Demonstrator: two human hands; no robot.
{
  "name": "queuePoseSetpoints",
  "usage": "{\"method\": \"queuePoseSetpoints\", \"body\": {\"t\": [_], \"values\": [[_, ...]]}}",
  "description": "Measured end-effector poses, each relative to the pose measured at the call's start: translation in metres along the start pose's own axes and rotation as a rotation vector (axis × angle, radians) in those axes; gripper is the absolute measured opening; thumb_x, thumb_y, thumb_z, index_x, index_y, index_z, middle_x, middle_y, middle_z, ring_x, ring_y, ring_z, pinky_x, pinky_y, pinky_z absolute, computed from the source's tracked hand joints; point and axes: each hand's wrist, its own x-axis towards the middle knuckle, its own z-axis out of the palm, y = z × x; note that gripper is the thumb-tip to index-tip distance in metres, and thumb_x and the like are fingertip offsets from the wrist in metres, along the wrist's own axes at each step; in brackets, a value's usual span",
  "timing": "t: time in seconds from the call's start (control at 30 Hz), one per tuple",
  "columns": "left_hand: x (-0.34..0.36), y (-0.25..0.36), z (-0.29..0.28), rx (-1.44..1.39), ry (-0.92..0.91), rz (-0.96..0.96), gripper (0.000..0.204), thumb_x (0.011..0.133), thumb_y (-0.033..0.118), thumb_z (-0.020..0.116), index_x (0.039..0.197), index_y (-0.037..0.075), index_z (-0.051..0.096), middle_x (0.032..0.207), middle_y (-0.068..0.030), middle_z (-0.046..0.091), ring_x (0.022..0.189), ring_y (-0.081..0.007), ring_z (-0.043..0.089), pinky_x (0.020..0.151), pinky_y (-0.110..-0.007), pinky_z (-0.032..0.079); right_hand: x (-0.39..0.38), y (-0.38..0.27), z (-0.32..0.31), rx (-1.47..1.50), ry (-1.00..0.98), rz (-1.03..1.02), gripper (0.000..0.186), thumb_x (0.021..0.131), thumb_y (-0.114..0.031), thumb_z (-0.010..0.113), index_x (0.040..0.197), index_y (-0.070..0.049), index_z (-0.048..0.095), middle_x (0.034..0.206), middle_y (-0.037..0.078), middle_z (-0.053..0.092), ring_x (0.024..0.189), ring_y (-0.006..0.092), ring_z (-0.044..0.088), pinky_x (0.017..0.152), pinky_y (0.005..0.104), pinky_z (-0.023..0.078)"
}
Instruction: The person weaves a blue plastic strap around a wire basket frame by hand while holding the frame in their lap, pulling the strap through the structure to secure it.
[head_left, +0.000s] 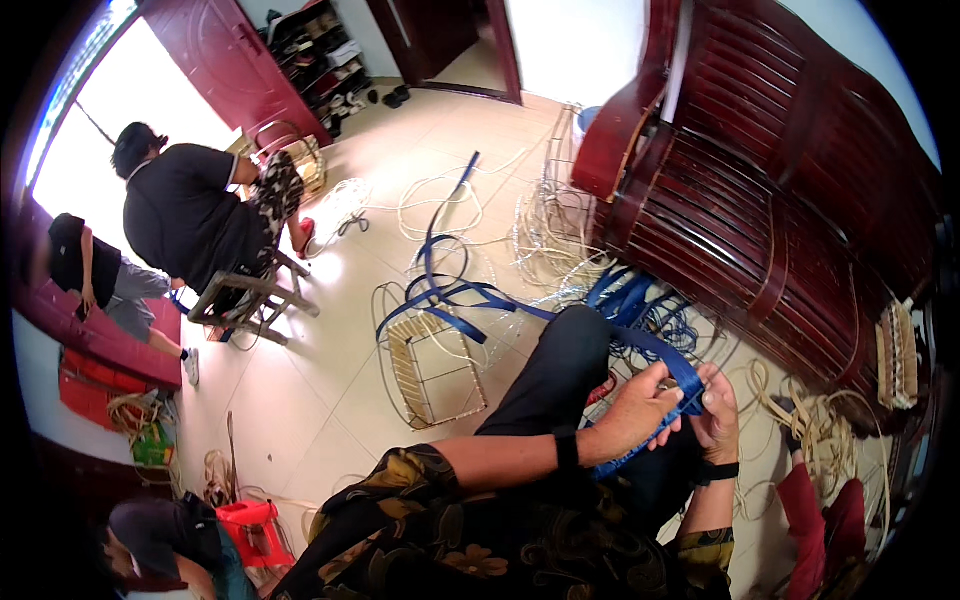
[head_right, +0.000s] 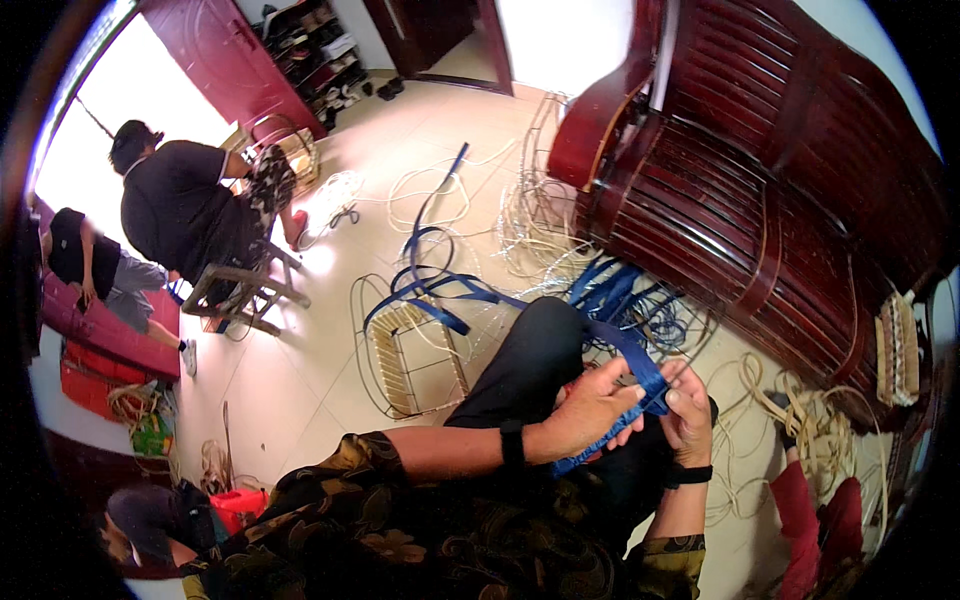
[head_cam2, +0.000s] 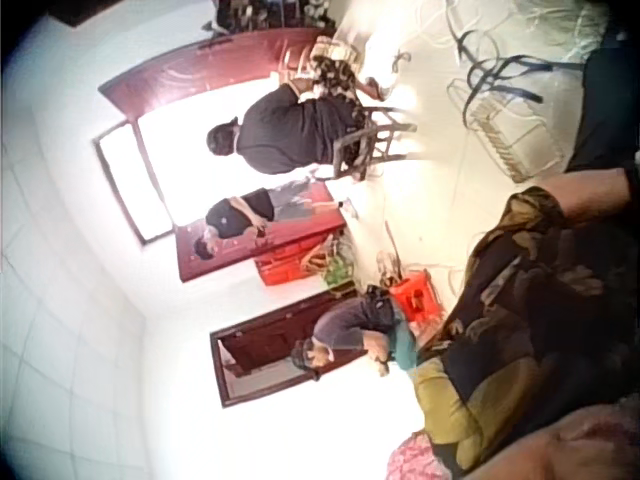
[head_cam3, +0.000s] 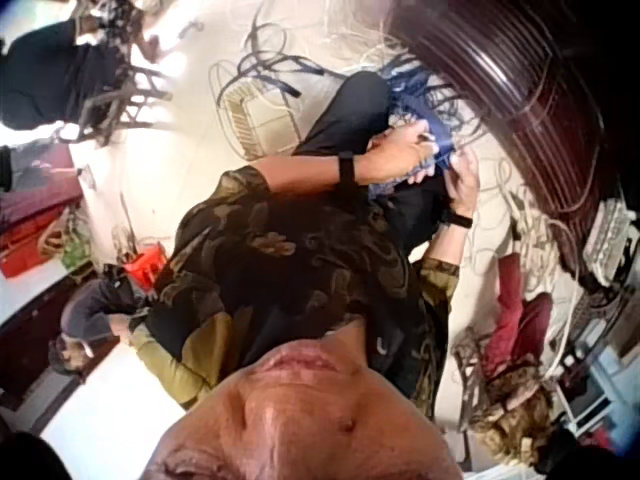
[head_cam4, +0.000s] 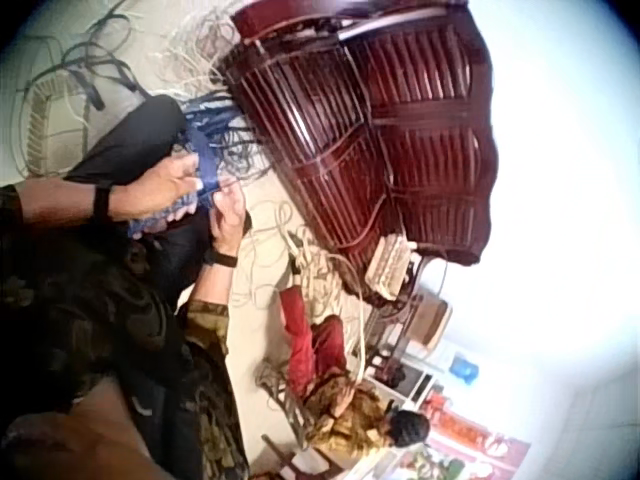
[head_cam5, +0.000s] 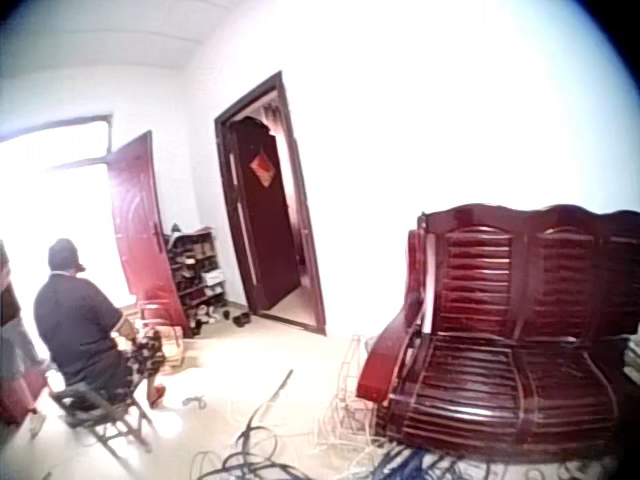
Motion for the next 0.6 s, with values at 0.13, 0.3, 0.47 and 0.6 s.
{"method": "queuePoseSetpoints", "body": {"t": [0.13, 0.3, 0.47, 0.6], "values": [[-0.007, 0.004, -0.014, -0.011, -0.041, -0.009, 0.018, 0.101, 0.011, 0.047, 0.119, 0.009, 0.046, 0.073, -0.0069, 0.061, 0.05, -0.0107, 0.055, 0.042, -0.024, 0.044, -0.003, -0.006, 0.004, -0.251, -0.014, 0.051, 0.027, 0.075, -0.026, 0.067, 0.087, -0.003, 0.061, 0.09, 0.002, 0.056, 0.087, 0.014, 0.053, 0.081, 0.0269, 0.039], [-0.016, -0.002, -0.03, -0.019, -0.121, 0.007, 0.017, 0.1, 0.01, 0.05, 0.116, 0.008, 0.046, 0.072, -0.0074, 0.062, 0.049, -0.0112, 0.056, 0.044, -0.024, 0.046, -0.009, -0.002, 0.008, -0.17, -0.065, 0.031, 0.027, 0.074, -0.029, 0.061, 0.077, -0.003, 0.057, 0.089, 0.005, 0.056, 0.086, 0.0177, 0.048, 0.082, 0.0313, 0.037], [-0.021, -0.004, -0.035, -0.034, -0.163, 0.005, 0.026, 0.099, 0.011, 0.052, 0.124, 0.008, 0.046, 0.074, -0.007, 0.064, 0.052, -0.011, 0.057, 0.045, -0.025, 0.047, -0.018, 0.026, -0.001, 0.27, 0.016, -0.105, 0.031, 0.083, -0.033, 0.058, 0.079, -0.001, 0.058, 0.083, 0.008, 0.058, 0.092, 0.0227, 0.052, 0.081, 0.0328, 0.04], [-0.021, 0.005, -0.036, 0.007, -0.08, -0.009, 0.019, 0.099, 0.013, 0.051, 0.118, 0.008, 0.048, 0.076, -0.0072, 0.064, 0.052, -0.011, 0.058, 0.044, -0.024, 0.047, -0.03, 0.013, 0.011, -0.342, 0.175, -0.03, 0.029, 0.088, -0.028, 0.064, 0.091, 0.001, 0.063, 0.081, 0.004, 0.06, 0.089, 0.0148, 0.055, 0.075, 0.0266, 0.045]]}}
